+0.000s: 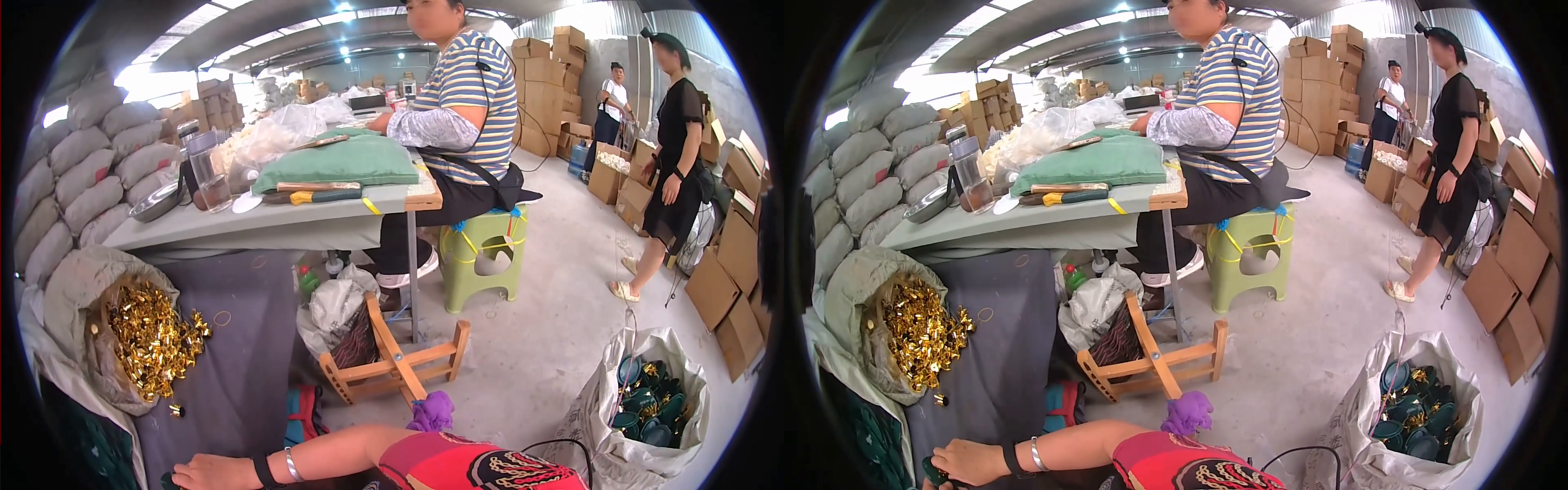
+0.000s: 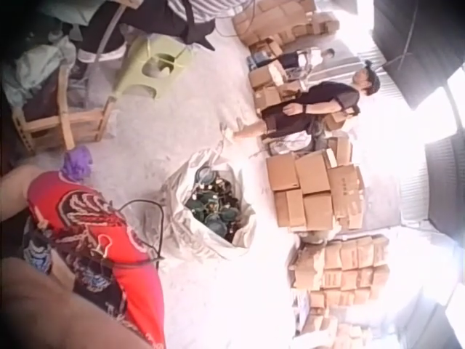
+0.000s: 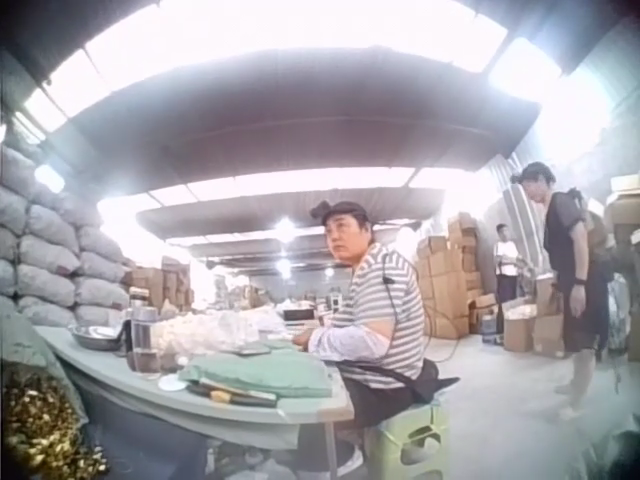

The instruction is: Assembling small green plastic disks with gold-colored metal studs.

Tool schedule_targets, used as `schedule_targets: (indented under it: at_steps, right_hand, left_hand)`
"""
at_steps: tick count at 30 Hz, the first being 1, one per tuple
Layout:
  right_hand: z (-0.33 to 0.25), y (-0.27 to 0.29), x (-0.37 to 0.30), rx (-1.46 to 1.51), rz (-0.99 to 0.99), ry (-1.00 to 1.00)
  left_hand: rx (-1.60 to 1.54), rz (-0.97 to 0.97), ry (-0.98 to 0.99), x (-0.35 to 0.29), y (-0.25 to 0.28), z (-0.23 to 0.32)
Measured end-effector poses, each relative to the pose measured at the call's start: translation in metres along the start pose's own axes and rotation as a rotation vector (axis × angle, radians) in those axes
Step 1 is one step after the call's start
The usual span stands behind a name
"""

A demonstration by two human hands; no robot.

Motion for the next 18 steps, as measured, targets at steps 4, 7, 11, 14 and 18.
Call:
schedule_targets:
  at_steps: [4, 7, 11, 14, 18]
  right_hand:
    - [-0.0014, 0.0026, -0.0005, 0.017, -0.003, -0.006]
    - [-0.0011, 0.0031, -0.0006, 0.128, -0.096, -0.079]
    - [-0.0015, 0.0048, 0.0005, 0.024, -0.015, -0.016]
    - [-0.0007, 0.0032, 0.0006, 0.014, -0.014, -0.009]
    - [-0.0004, 0.002, 0.0005, 0.021, -0.015, -0.014]
  left_hand:
    - [0.002, 0.008, 0.011, -0.0011, -0.002, 0.0026]
    - [-0.006, 0.007, 0.014, -0.0016, -0.0039, 0.0043]
    - [-0.01, 0.013, 0.015, -0.0008, -0.004, 0.0038]
    - [-0.01, 0.01, 0.018, 0.0001, -0.0029, 0.0024]
    - [-0.005, 0.016, 0.021, -0.0002, -0.002, 0.0022]
Point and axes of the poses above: each hand's wrist, its own x-axis towards the middle knuckle, its own y-axis out of the back of the hand, z = x × y, the point moved 2 cm from there along x, towards the middle knuckle, and after that the axes turned 9 degrees about -z, right-handed, at the moved point
